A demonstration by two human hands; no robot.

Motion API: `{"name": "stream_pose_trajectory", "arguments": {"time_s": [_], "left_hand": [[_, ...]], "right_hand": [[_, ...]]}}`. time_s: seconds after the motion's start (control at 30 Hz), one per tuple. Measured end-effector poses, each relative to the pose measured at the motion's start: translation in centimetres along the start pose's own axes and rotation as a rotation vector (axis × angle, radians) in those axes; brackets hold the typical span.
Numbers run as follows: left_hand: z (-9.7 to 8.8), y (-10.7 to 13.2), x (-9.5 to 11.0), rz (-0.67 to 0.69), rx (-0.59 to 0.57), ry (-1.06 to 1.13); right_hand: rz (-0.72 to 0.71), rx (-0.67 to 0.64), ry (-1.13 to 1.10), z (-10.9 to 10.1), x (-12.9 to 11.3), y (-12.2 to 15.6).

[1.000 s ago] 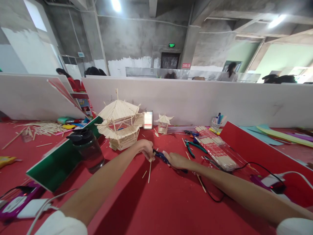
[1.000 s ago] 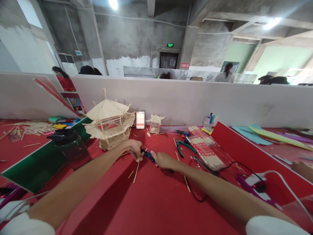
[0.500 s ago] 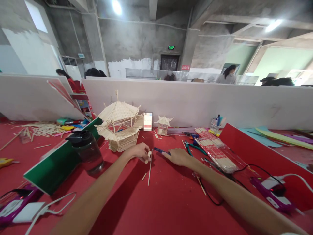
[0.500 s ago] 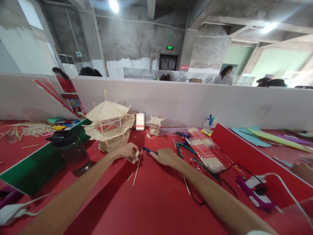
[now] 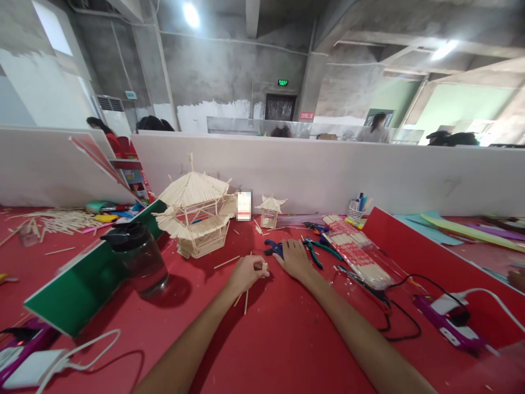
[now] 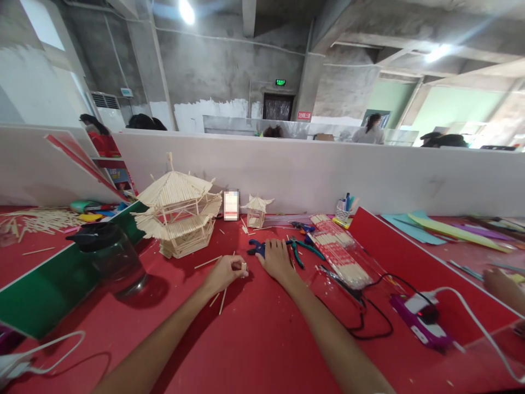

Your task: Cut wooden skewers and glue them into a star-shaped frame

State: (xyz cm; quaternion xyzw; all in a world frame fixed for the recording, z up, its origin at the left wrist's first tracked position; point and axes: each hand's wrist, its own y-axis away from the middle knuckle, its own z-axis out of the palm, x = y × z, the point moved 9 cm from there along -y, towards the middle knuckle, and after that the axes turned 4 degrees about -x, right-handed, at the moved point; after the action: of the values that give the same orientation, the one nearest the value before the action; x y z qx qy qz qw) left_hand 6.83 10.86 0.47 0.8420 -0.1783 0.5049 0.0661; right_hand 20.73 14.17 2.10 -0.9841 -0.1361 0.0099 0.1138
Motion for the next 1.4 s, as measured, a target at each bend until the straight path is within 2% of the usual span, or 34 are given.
{"name": "stream_pose_trajectory", "arguments": {"time_s": [0.1, 0.17, 0.3, 0.4, 0.53, 0.7, 0.8, 0.93, 1.1, 1.2, 1.4], "left_hand": [[0.0, 0.0, -0.7, -0.005, 0.010, 0.028], [0.1, -0.1, -1.2, -0.005, 0.016, 0.108], [0.2, 0.1, -1.3, 0.031, 0.026, 0.207], [0.1, 0.3, -1.0, 0.069, 0.034, 0.163], [0.0, 0.7, -0.5, 0.098, 0.012, 0.085], [-0.1, 0.9, 0.4, 0.117, -0.002, -0.033], [-0.1, 1.0, 0.9, 0.123, -0.007, -0.088], [-0.2, 1.2, 1.5, 0.116, 0.009, -0.192], [-0.4, 1.2, 2.0, 0.127, 0.030, -0.302], [-0.3, 1.1, 1.7, 0.122, 0.037, -0.338], [-0.1, 1.3, 1.5, 0.162, 0.000, -0.278]], "right_hand": [[-0.058, 0.112, -0.175, -1.5, -0.6, 0.2], [-0.126, 0.155, -0.410, -2.7, -1.2, 0.6], [-0.247, 0.011, -0.933, -3.1, -3.2, 1.9], [-0.226, -0.045, -1.114, -2.3, -4.1, 2.8], [-0.159, 0.009, -1.162, -1.2, -4.1, 3.1], [-0.134, -0.008, -1.224, -0.5, -4.1, 3.0], [-0.158, -0.012, -1.237, -0.6, -4.3, 2.9], [-0.216, 0.023, -1.139, -1.2, -4.8, 3.1], [-0.135, 0.092, -1.178, -1.1, -4.2, 3.2], [-0.140, 0.063, -1.205, -0.7, -4.4, 3.1], [-0.143, 0.000, -1.233, -0.4, -4.5, 3.0]]}}
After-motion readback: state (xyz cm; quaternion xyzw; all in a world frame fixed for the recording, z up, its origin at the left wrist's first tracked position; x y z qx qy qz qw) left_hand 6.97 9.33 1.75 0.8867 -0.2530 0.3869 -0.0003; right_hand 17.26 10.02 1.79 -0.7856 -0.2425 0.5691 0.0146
